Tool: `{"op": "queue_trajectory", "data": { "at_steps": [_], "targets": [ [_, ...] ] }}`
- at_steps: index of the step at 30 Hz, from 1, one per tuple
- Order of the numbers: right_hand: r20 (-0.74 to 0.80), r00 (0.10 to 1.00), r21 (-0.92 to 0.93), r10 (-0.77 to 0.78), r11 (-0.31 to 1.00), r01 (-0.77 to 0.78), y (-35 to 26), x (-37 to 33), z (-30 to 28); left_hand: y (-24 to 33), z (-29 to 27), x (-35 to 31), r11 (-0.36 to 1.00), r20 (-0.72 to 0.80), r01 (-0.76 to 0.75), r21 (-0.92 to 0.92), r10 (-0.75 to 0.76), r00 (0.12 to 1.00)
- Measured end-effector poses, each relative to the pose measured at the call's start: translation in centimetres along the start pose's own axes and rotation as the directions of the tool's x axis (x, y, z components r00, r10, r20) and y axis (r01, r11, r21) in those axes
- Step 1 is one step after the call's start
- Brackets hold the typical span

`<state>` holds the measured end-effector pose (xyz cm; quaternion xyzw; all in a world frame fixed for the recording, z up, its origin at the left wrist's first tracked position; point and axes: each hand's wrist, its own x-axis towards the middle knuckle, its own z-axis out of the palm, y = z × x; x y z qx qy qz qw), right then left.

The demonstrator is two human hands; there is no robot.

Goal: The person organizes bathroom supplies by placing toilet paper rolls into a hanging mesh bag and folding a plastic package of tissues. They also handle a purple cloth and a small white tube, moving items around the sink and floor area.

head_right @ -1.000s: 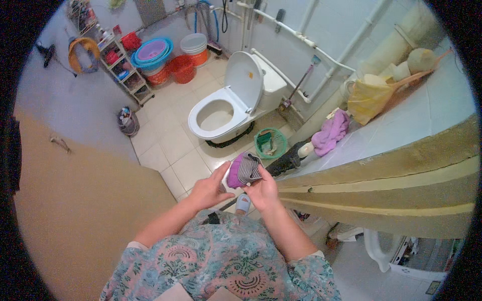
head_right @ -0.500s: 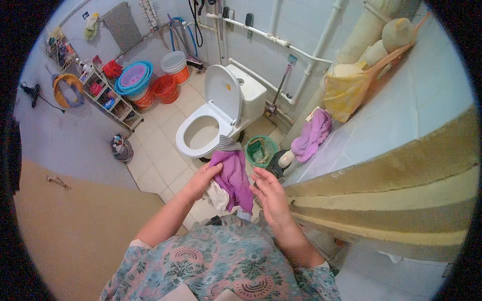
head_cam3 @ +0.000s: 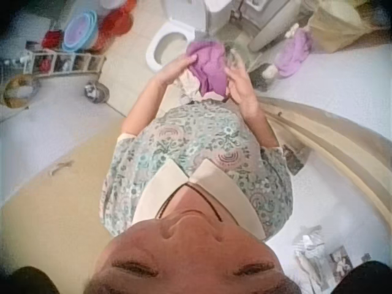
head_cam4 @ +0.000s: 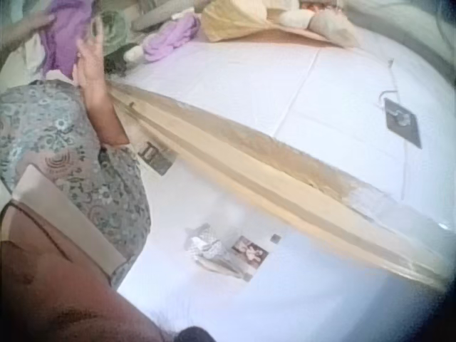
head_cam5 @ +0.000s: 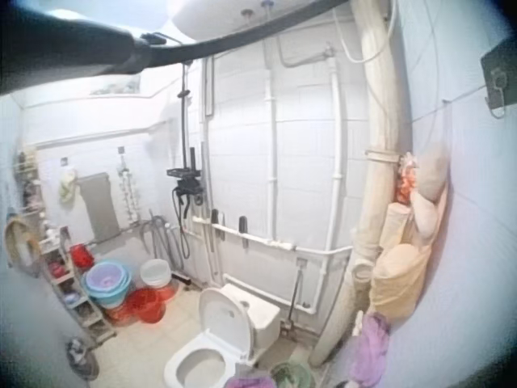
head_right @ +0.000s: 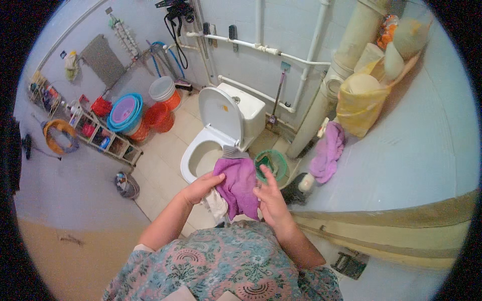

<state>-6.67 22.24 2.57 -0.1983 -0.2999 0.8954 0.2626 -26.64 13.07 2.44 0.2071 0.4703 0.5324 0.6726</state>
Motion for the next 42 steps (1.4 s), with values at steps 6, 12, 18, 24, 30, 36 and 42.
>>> {"op": "queue_trajectory", "data": {
  "at_steps": [6,12,18,24,30,36,42],
  "targets": [
    [0.149,0.900,0.021,0.409,0.909,-0.417,4.8,6.5,1.4,3.3,-7.9,0.1,0.884,0.075,-0.052,0.465,0.019,0.997],
    [-0.007,0.999,-0.182,0.042,0.982,-0.043,2.8,11.3,4.2,6.6,-10.2,4.7,0.878,0.152,-0.205,0.433,0.153,0.976],
    [-0.128,0.950,-0.356,-0.285,0.907,0.224,-2.2,11.2,2.3,8.9,-5.6,11.6,0.856,0.155,-0.256,0.449,0.208,0.966],
    [-0.057,0.843,-0.881,-0.535,0.424,0.209,-5.2,12.6,-1.8,8.3,-1.5,18.5,0.675,0.342,-0.547,0.495,0.427,0.837],
    [-0.067,0.794,-0.983,-0.604,0.179,0.052,-8.0,13.6,-0.9,7.8,1.9,22.7,0.966,0.429,-0.231,0.116,0.161,0.889],
    [0.012,0.783,-0.995,-0.621,-0.083,-0.051,-10.3,13.9,-0.9,7.9,4.2,27.5,0.972,0.555,0.086,-0.219,0.052,0.830],
    [0.006,0.720,-0.901,-0.694,-0.317,-0.298,-11.7,11.8,-0.2,9.6,6.5,32.1,0.970,0.548,0.097,-0.222,0.042,0.835]
  ]
}}
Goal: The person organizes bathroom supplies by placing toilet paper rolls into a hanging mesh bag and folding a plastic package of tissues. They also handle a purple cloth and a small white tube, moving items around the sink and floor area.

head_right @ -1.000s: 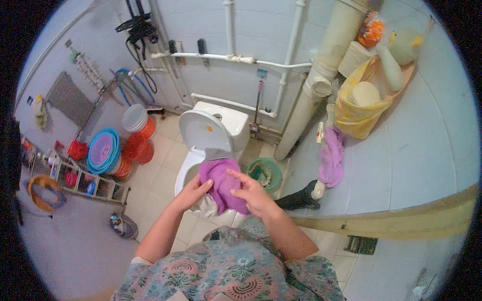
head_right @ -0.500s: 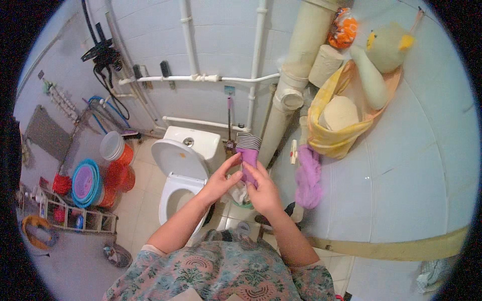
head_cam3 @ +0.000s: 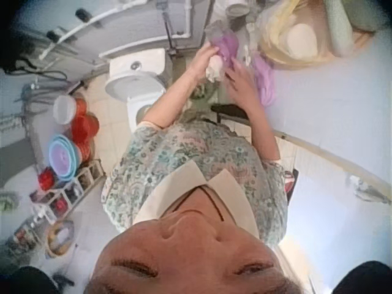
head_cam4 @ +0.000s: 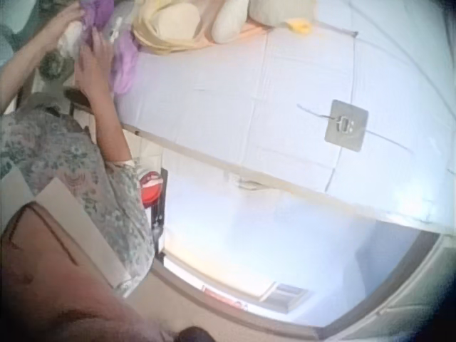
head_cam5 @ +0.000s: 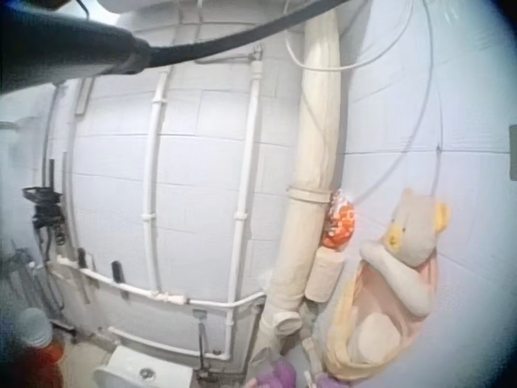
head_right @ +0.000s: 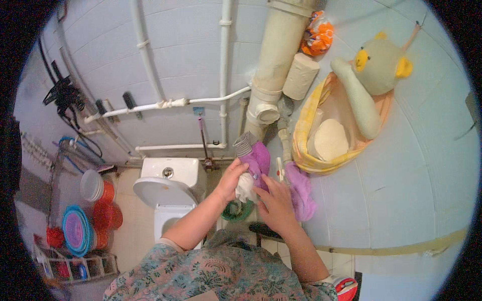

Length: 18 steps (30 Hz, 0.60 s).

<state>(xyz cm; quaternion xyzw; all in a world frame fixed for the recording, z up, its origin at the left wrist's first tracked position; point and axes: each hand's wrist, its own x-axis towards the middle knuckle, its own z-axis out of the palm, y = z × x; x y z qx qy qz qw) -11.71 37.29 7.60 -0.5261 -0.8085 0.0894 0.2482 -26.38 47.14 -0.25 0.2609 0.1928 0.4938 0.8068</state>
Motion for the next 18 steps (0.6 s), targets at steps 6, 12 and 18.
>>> {"op": "queue_trajectory", "data": {
  "at_steps": [6,12,18],
  "targets": [
    [-0.199,0.951,-0.287,0.236,0.914,-0.287,1.8,-3.6,0.2,2.2,2.2,7.6,0.792,0.177,-0.204,0.575,0.123,0.977],
    [-0.163,0.923,-0.467,0.350,0.797,-0.385,2.3,-5.8,0.7,-1.9,3.7,12.5,-0.423,0.323,-0.302,0.854,-0.023,0.946],
    [-0.107,0.928,-0.488,0.357,0.794,-0.363,2.7,-5.9,0.5,-2.1,3.4,14.3,-0.239,0.711,-0.675,0.698,0.125,0.692]
  ]
}}
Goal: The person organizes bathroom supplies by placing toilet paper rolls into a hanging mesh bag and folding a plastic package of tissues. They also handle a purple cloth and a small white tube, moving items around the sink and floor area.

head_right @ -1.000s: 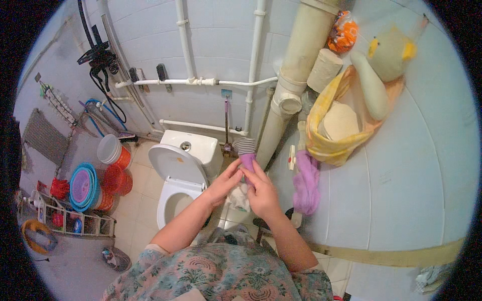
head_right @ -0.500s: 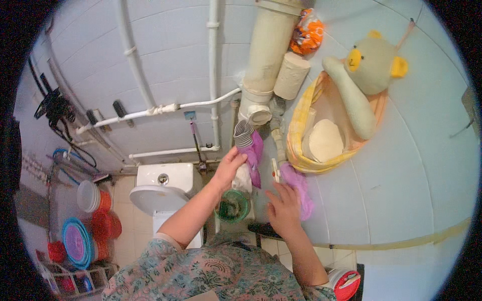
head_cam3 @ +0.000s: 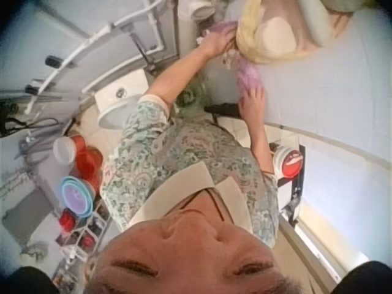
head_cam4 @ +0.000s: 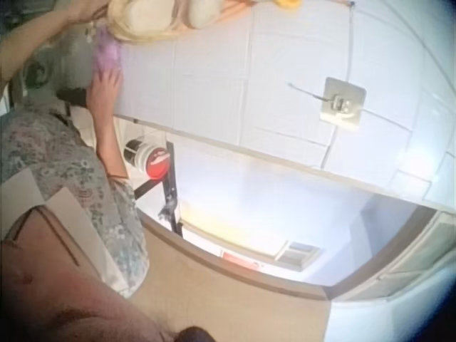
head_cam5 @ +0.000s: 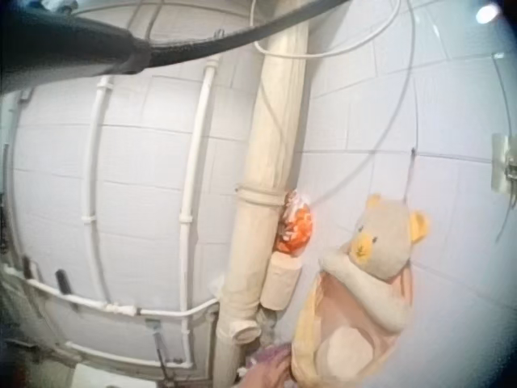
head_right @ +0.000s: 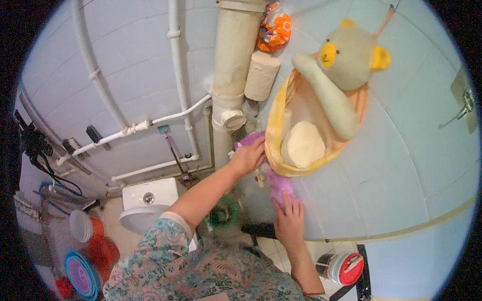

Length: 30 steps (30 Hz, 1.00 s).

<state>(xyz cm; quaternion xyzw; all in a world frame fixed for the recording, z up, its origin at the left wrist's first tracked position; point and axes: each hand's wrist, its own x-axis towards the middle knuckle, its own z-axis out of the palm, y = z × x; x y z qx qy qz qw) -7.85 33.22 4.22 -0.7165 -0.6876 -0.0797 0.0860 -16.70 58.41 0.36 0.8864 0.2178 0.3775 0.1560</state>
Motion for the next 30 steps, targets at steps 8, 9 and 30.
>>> {"op": "queue_trajectory", "data": {
  "at_steps": [8,9,30],
  "targets": [
    [0.035,0.999,0.030,0.027,0.999,-0.028,0.1,0.0,-0.2,0.0,1.1,3.1,0.966,0.433,0.075,0.248,-0.180,0.883],
    [0.034,0.999,0.021,0.028,0.999,-0.029,0.1,0.1,-0.1,-0.2,2.0,4.1,0.946,0.475,0.093,0.309,-0.238,0.847],
    [0.068,0.995,0.060,0.076,0.995,-0.080,-0.4,0.3,0.1,-4.2,-0.2,0.3,0.765,0.249,0.503,-0.401,-0.438,0.864]
  ]
}}
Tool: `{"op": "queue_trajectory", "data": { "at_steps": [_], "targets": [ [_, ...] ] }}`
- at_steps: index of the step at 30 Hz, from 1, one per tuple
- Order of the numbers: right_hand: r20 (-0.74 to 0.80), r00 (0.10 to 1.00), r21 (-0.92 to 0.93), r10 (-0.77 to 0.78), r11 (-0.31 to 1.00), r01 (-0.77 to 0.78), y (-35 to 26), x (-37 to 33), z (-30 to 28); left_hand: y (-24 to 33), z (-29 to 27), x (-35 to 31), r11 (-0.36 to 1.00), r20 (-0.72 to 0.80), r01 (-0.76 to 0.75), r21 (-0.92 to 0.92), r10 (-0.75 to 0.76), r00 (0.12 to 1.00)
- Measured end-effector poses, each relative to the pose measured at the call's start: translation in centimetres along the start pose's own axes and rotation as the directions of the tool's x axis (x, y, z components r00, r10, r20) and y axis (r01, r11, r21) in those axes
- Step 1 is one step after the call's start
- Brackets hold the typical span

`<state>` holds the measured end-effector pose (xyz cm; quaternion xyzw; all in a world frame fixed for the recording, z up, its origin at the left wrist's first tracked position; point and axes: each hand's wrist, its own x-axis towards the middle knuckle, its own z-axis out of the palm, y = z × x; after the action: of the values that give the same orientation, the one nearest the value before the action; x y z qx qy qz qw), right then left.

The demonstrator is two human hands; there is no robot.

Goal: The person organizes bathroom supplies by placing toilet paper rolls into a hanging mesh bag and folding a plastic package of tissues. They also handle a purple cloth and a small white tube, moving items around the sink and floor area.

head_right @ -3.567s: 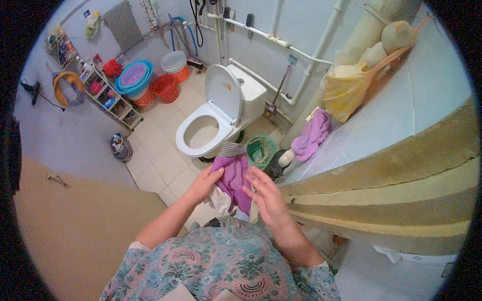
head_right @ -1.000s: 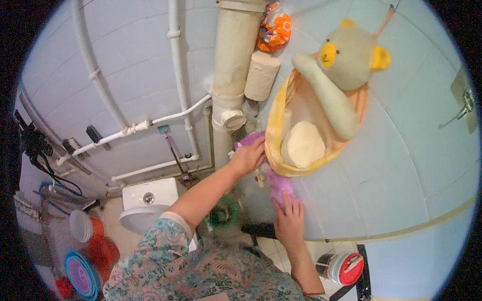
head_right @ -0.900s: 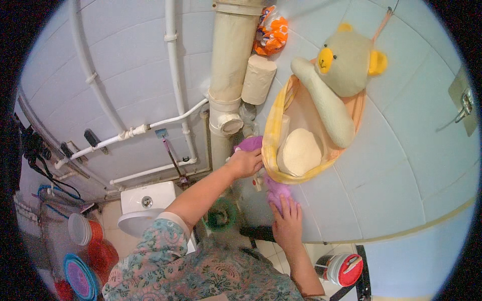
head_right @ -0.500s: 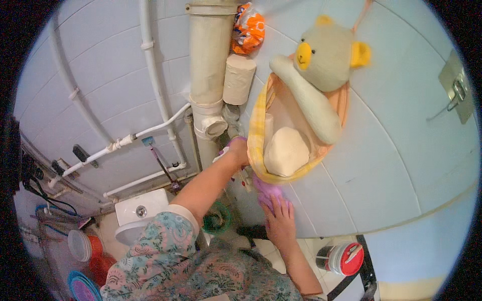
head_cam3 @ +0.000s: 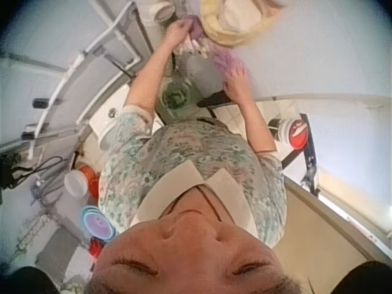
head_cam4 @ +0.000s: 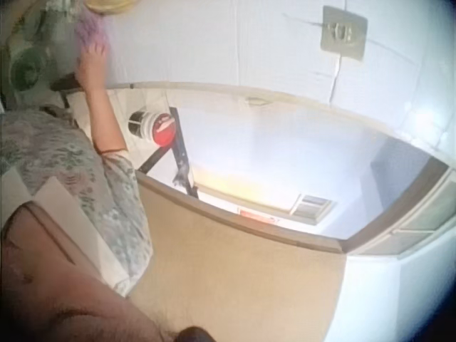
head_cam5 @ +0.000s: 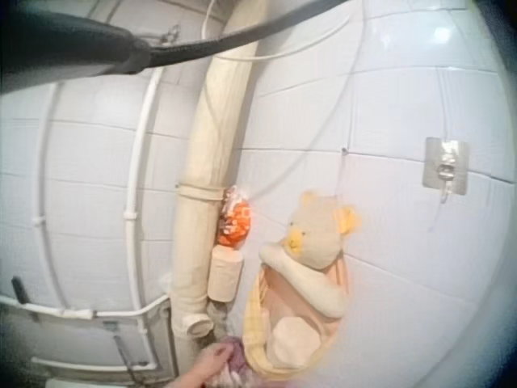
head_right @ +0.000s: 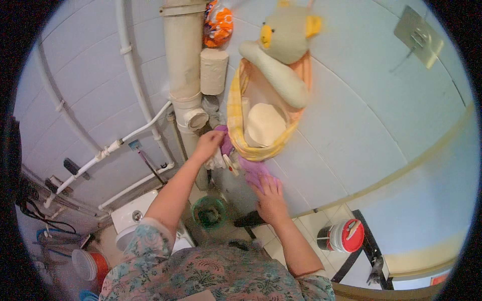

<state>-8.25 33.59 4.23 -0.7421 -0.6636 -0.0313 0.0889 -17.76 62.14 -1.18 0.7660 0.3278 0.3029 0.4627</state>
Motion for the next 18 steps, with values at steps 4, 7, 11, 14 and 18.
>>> {"op": "queue_trajectory", "data": {
  "at_steps": [4,7,11,14,18],
  "targets": [
    [-0.106,0.994,0.040,0.023,0.999,-0.019,0.0,-0.9,0.2,4.5,-2.6,-6.6,0.512,0.298,0.352,-0.783,-0.188,0.936],
    [-0.306,0.948,0.368,0.090,0.929,0.031,-1.8,-1.4,-0.3,8.3,-2.9,-12.6,0.337,0.433,0.418,-0.843,-0.034,0.901],
    [0.190,0.972,0.982,0.141,-0.010,-0.191,-3.2,-4.4,-1.2,10.7,0.6,-19.6,0.473,0.582,0.445,-0.760,0.193,0.790],
    [0.433,0.901,0.896,-0.033,-0.092,-0.434,-0.2,-8.4,-2.0,12.7,4.3,-22.3,0.700,0.693,0.418,-0.580,0.153,0.705],
    [0.485,0.869,0.874,0.099,-0.037,-0.484,5.6,-17.2,-3.1,16.7,10.9,-25.1,0.921,0.702,0.058,-0.385,0.251,0.667]
  ]
}}
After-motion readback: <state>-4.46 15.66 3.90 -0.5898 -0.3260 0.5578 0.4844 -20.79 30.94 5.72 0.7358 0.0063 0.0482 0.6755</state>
